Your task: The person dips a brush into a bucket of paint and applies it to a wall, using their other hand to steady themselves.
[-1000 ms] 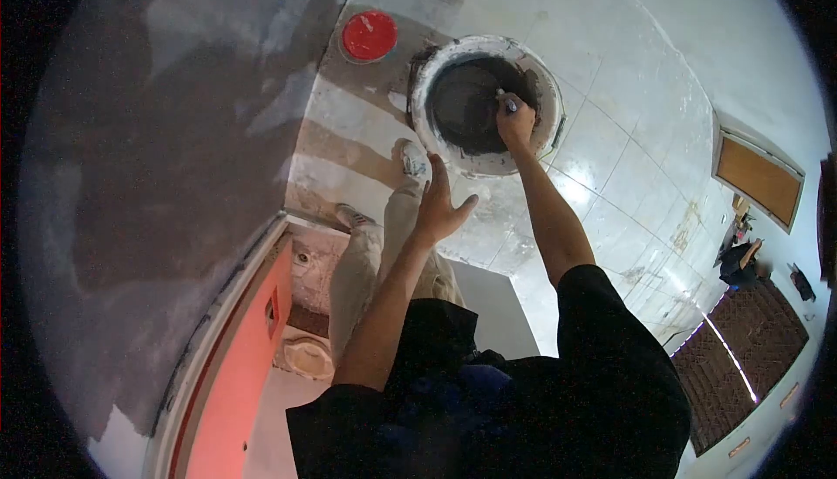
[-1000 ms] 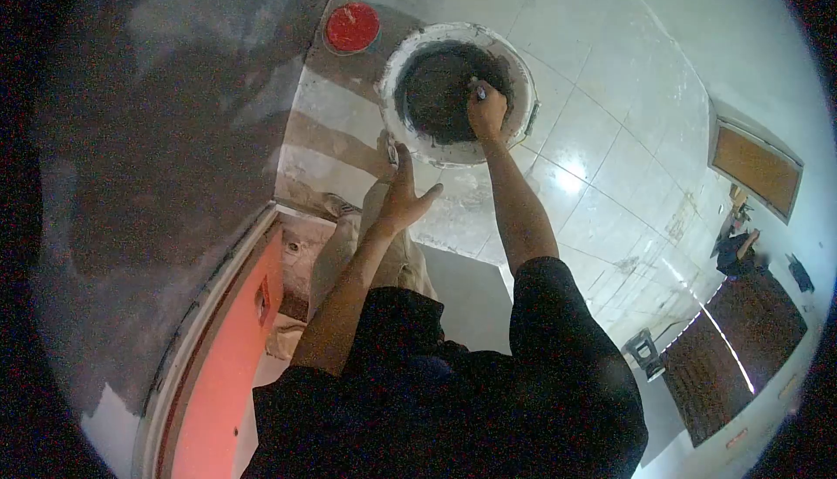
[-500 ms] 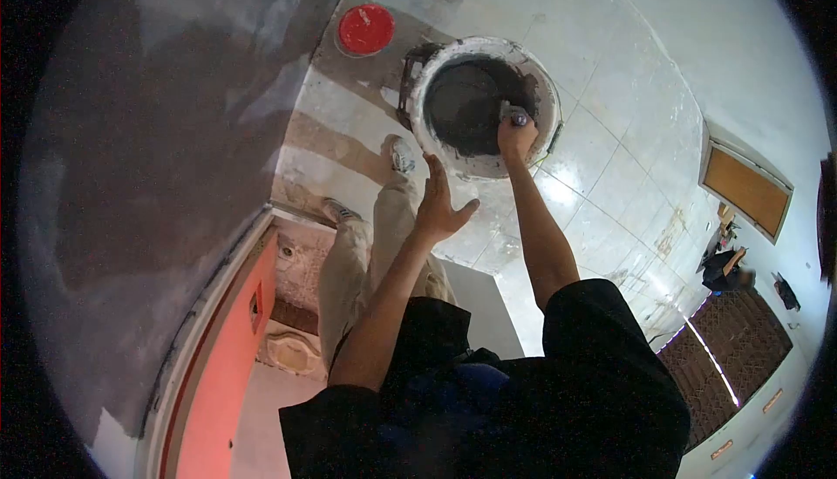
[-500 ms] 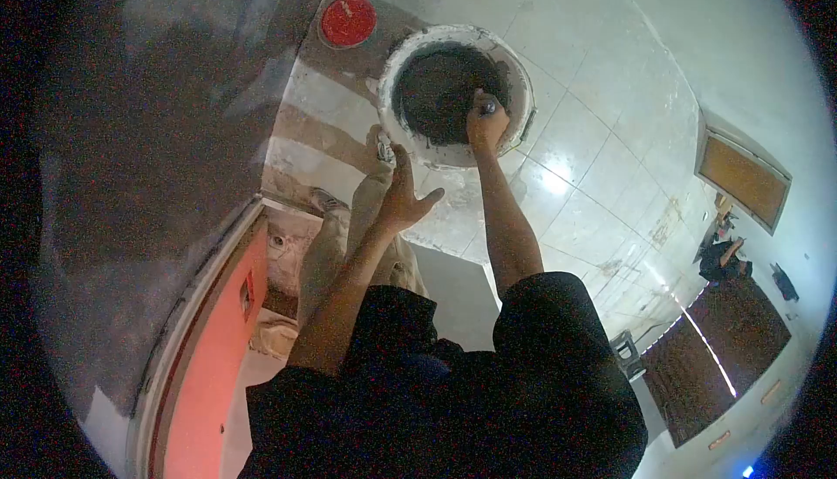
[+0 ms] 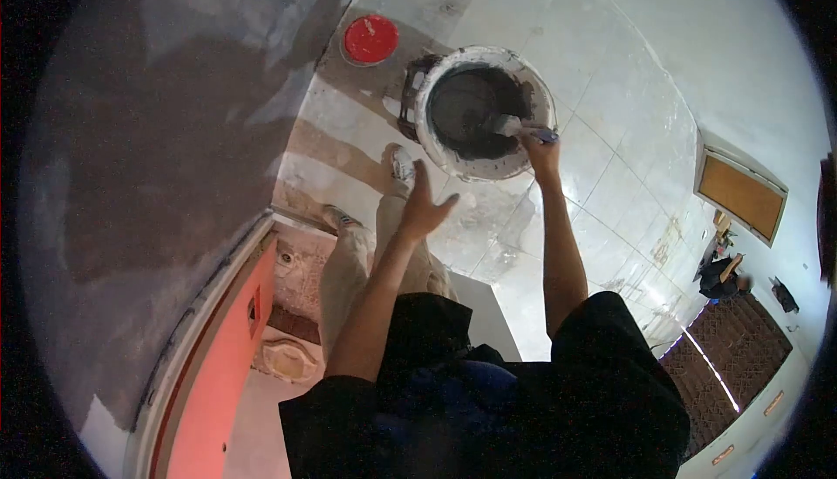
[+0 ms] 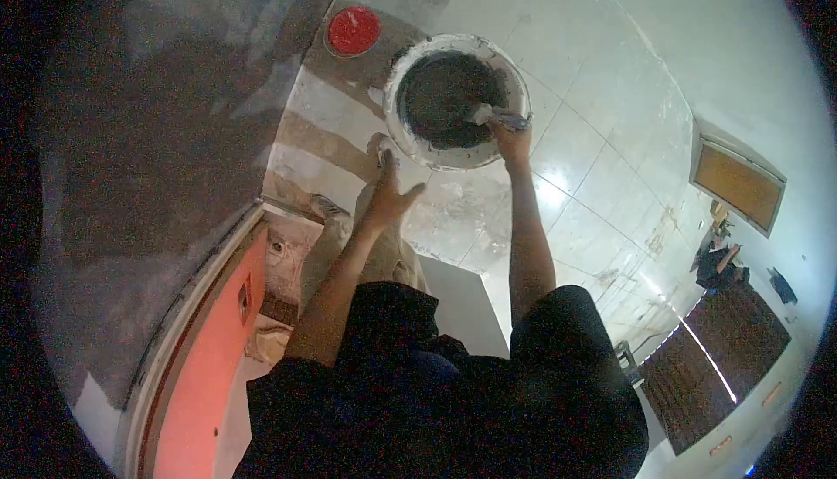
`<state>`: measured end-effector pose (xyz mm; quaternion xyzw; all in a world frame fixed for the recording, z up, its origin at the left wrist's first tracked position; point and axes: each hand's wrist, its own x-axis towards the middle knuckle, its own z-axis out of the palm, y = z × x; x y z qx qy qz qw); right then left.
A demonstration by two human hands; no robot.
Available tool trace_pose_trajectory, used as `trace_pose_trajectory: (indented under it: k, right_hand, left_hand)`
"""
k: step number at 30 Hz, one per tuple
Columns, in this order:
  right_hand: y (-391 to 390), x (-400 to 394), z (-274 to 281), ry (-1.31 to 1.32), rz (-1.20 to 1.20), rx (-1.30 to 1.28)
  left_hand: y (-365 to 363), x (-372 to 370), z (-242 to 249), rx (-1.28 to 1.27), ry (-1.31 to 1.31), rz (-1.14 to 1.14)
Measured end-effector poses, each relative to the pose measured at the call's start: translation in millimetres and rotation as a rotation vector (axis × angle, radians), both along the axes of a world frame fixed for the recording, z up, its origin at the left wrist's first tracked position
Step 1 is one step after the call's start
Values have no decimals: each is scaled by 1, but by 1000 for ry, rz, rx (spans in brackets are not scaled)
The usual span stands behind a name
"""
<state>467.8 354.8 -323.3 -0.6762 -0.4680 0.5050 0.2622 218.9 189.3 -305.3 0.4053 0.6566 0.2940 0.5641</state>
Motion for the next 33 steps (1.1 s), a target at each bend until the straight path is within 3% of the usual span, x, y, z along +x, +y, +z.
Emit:
trace_pose_trajectory:
  k: [5, 7, 8, 10, 12, 16, 17, 18, 19, 20, 23, 24, 25, 26, 33]
  right_hand:
    - [-5, 10, 44, -7, 68, 262]
    - [-9, -4, 43, -50, 57, 254]
    - [-11, -12, 31, -201, 123, 351]
    - [-17, -35, 6, -260, 219, 414]
    - [-19, -54, 19, -228, 304, 424]
    - [-21, -58, 24, -251, 260, 564]
    - [-26, -60, 26, -249, 207, 553]
    - [-28, -42, -16, -273, 191, 509]
    - [-29, -54, 14, -383, 28, 116]
    - [-32, -42, -45, 457, -346, 177]
    - [-29, -43, -32, -38, -159, 277]
    - [-20, -22, -92, -51, -146, 362]
    - [-21, -28, -82, -581, -51, 500]
    - [-22, -48, -57, 92, -313, 568]
    - [-15, -60, -1, 5, -174, 560]
  left_hand:
    - [-30, -65, -1, -137, 164, 125]
    - [-58, -93, -16, -156, 241, 178]
    - [-70, -106, -10, -172, 243, 197]
    - [-96, -131, 5, -201, 251, 240]
    - [-139, -156, -15, -202, 332, 227]
    - [-199, -173, -18, 77, 543, 234]
    - [-198, -167, 6, -6, 371, 376]
    - [-200, -166, 22, -27, 345, 445]
    - [-207, -163, 34, -39, 354, 479]
    - [-210, -162, 47, -38, 395, 495]
    - [-224, -164, 85, -13, 502, 568]
    - [-229, -164, 98, 1, 522, 607]
    - [-232, -165, 112, 18, 538, 649]
    - [-235, -167, 125, 47, 555, 697]
    - [-241, -204, 208, 359, 668, 971]
